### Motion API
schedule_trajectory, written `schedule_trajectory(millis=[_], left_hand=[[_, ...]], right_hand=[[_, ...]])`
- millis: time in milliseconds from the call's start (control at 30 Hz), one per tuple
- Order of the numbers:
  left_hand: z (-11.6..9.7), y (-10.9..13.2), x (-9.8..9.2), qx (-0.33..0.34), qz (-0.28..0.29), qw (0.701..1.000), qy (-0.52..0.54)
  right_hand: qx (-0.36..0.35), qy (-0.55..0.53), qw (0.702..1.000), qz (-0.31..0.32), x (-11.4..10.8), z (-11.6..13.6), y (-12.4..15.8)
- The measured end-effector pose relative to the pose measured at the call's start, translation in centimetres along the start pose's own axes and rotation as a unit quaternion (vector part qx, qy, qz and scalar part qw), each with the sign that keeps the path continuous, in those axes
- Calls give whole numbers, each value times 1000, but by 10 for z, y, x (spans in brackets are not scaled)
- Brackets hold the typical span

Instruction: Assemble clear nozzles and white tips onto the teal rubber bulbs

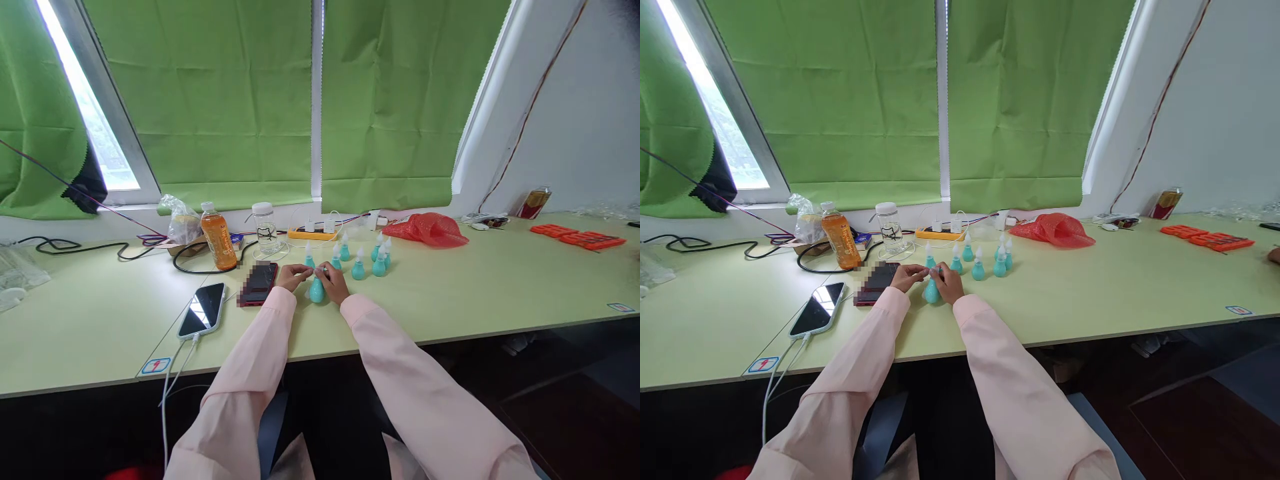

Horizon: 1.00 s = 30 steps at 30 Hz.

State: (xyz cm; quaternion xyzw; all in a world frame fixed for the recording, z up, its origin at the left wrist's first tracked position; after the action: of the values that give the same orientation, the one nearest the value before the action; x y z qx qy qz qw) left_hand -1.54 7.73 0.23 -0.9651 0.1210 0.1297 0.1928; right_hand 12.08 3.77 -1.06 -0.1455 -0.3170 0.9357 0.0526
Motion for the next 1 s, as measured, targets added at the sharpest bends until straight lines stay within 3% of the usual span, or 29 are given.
schedule_trajectory(millis=[600,1000], left_hand=[[-2,0,3,22,34,997,-64],[-6,3,10,32,27,993,-108]], right_hand=[[9,25,1000,13,-1,-2,0],[14,73,997,-1,2,-6,0]])
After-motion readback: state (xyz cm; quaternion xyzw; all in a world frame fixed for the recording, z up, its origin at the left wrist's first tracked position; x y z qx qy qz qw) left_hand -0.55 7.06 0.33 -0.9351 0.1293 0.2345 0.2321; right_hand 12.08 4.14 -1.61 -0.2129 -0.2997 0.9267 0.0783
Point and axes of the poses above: each hand's wrist, its own y-axis away from the middle knuckle, its own x-axis out of the palm, z = x × y, the point moved 1 cm from there along -y, towards the middle knuckle, and after that the axes turned 11 degrees about -y, right-handed, at the moved point
